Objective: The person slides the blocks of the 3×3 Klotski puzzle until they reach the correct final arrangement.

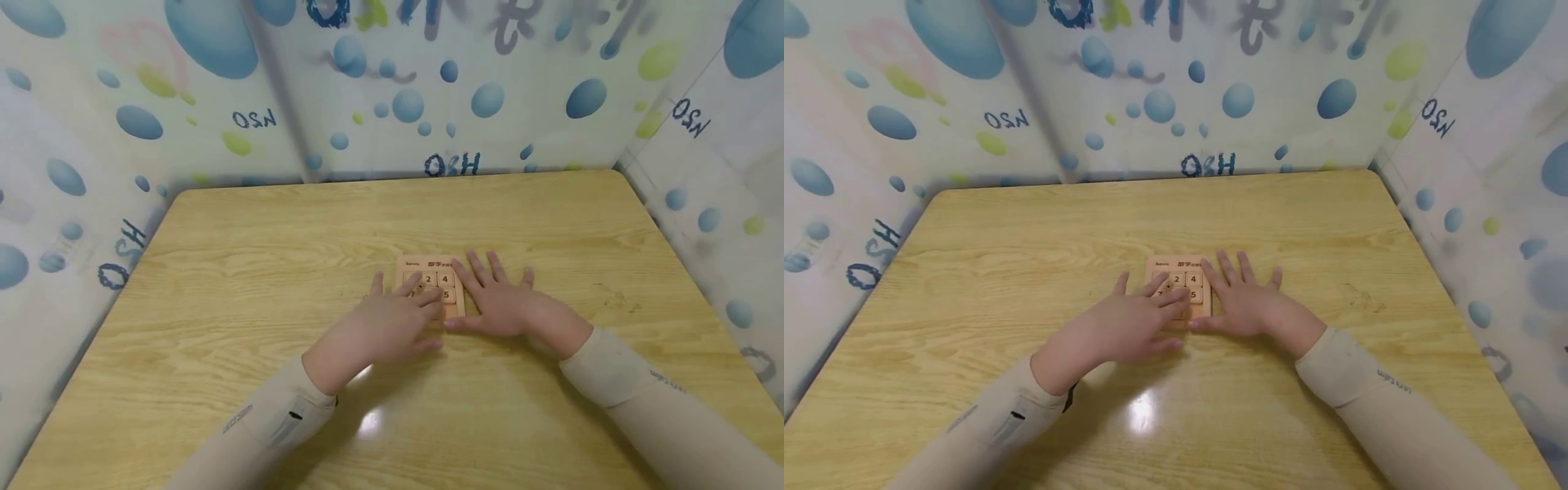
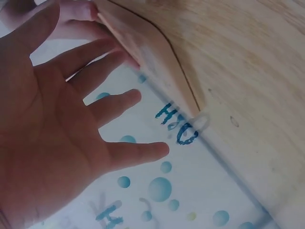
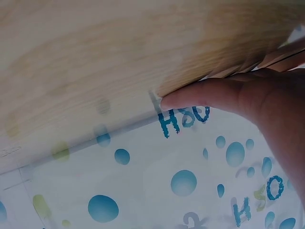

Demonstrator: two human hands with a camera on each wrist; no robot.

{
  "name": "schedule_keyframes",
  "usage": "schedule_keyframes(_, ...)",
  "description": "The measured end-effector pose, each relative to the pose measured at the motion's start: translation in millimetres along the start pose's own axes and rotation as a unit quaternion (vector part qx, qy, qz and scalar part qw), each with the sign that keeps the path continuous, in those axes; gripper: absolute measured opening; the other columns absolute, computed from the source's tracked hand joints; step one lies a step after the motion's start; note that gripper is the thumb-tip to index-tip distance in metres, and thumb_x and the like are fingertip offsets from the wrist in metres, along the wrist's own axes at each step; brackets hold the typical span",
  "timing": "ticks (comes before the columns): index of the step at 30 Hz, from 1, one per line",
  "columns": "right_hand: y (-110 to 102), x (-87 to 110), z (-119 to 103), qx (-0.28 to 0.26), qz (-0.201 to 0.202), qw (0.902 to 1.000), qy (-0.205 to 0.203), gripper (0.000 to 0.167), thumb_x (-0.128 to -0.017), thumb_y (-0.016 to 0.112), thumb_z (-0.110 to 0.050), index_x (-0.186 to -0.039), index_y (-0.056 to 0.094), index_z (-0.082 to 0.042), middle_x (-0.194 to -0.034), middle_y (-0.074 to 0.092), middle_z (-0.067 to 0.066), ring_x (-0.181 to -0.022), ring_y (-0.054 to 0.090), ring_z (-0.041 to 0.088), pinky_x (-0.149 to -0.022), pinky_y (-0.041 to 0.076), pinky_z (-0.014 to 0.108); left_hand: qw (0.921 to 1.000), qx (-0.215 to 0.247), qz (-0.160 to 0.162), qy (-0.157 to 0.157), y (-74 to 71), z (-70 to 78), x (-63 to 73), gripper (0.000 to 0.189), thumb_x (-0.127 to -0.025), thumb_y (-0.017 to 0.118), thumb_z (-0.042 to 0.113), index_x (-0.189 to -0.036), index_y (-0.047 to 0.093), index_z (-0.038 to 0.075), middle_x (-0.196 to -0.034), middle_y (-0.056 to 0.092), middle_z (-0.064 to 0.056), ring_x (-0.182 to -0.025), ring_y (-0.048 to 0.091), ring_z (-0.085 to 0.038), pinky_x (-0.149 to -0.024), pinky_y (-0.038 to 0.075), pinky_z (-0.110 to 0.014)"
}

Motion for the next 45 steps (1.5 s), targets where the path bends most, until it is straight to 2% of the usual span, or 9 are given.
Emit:
schedule_keyframes(5, 0.2, 1.0, 1.1, -0.005, 0.002, 1.0000, 0.001, 0.122, -0.087, 0.046, -0.094, -0.172, -0.010, -0.028, -0.180, -0.019, 0.012, -0.163, -0.019, 0.050, -0.106, -0.006, 0.098, 0.9999, 0.004, -0.011, -0.006, 3.3, -1.1, -9.0, 0.069, -0.107, 0.049, 0.063, -0.166, 0.040, 0.028, -0.178, 0.024, 0.009, -0.169, 0.006, -0.029, -0.124, 0.011, -0.083)
schedule_keyframes(9, -0.5, 2.1, 1.4, -0.003, 0.003, 1.0000, 0.002, 0.121, -0.087, 0.046, -0.093, -0.172, -0.010, -0.027, -0.179, -0.019, 0.012, -0.163, -0.019, 0.050, -0.106, -0.006, 0.098, 0.9998, 0.000, -0.015, -0.010, 3.6, -0.5, -10.7, 0.068, -0.107, 0.048, 0.063, -0.165, 0.041, 0.029, -0.178, 0.024, 0.010, -0.169, 0.004, -0.029, -0.124, 0.010, -0.083)
schedule_keyframes(18, -1.3, 2.1, 0.5, 0.001, 0.001, 1.0000, 0.003, 0.122, -0.086, 0.043, -0.096, -0.172, -0.010, -0.027, -0.179, -0.020, 0.012, -0.163, -0.019, 0.050, -0.106, -0.006, 0.097, 0.9997, 0.005, -0.025, 0.002, 5.2, 8.8, 3.9, 0.070, -0.106, 0.049, 0.065, -0.164, 0.043, 0.027, -0.174, 0.033, 0.012, -0.169, 0.008, -0.026, -0.124, 0.011, -0.082)
schedule_keyframes(23, -2.0, 1.9, 0.1, 0.000, 0.001, 1.0000, 0.004, 0.122, -0.086, 0.043, -0.096, -0.172, -0.010, -0.028, -0.179, -0.020, 0.011, -0.163, -0.020, 0.049, -0.107, -0.007, 0.097, 0.9996, 0.012, -0.024, -0.005, 2.1, 3.5, 6.3, 0.071, -0.107, 0.049, 0.064, -0.166, 0.041, 0.027, -0.176, 0.030, 0.010, -0.169, 0.007, -0.028, -0.124, 0.010, -0.083)
schedule_keyframes(28, 0.0, 0.8, 0.8, -0.001, -0.004, 1.0000, 0.006, 0.123, -0.085, 0.042, -0.097, -0.171, -0.011, -0.028, -0.179, -0.020, 0.010, -0.163, -0.020, 0.049, -0.107, -0.008, 0.096, 0.9992, -0.005, -0.018, -0.036, -3.9, -7.1, 1.9, 0.071, -0.107, 0.047, 0.065, -0.166, 0.040, 0.026, -0.177, 0.028, 0.009, -0.169, 0.006, -0.031, -0.125, 0.009, -0.082)
schedule_keyframes(34, 1.4, -0.4, 3.3, 0.002, -0.004, 1.0000, 0.004, 0.122, -0.085, 0.043, -0.096, -0.172, -0.010, -0.028, -0.179, -0.020, 0.011, -0.163, -0.019, 0.050, -0.106, -0.006, 0.097, 0.9998, -0.010, 0.002, -0.016, -4.7, -4.3, -16.4, 0.075, -0.107, 0.045, 0.067, -0.169, 0.033, 0.027, -0.179, 0.023, 0.009, -0.169, 0.006, -0.030, -0.124, 0.011, -0.083)
schedule_keyframes(39, 2.4, -0.8, 3.5, 0.002, -0.007, 1.0000, 0.001, 0.123, -0.085, 0.044, -0.096, -0.172, -0.009, -0.029, -0.179, -0.020, 0.011, -0.163, -0.019, 0.050, -0.106, -0.006, 0.098, 0.9995, -0.018, -0.005, -0.027, -3.3, -4.7, -34.3, 0.078, -0.106, 0.041, 0.071, -0.169, 0.032, 0.026, -0.179, 0.021, 0.008, -0.169, 0.006, -0.030, -0.124, 0.012, -0.083)
schedule_keyframes(42, 2.9, -0.6, 2.3, 0.001, -0.009, 1.0000, -0.001, 0.120, -0.087, 0.046, -0.093, -0.172, -0.009, -0.028, -0.179, -0.020, 0.011, -0.163, -0.019, 0.050, -0.106, -0.005, 0.098, 0.9993, -0.016, -0.019, -0.028, -1.4, -2.9, -33.4, 0.076, -0.106, 0.042, 0.071, -0.168, 0.036, 0.027, -0.179, 0.023, 0.009, -0.169, 0.007, -0.029, -0.124, 0.012, -0.083)
schedule_keyframes(45, 1.1, -0.3, 1.3, 0.000, -0.007, 1.0000, -0.001, 0.119, -0.089, 0.046, -0.092, -0.172, -0.010, -0.028, -0.179, -0.020, 0.011, -0.163, -0.020, 0.049, -0.106, -0.005, 0.097, 0.9993, -0.004, -0.029, -0.022, -0.3, 2.0, -25.7, 0.076, -0.106, 0.043, 0.070, -0.167, 0.037, 0.027, -0.179, 0.023, 0.009, -0.169, 0.006, -0.027, -0.124, 0.013, -0.082)
Point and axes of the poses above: each hand's wrist, its own x-axis away from the middle knuckle, its own y-axis out of the palm, z = x × y, the point moved 7 cm from there along -x, towards the middle knuckle
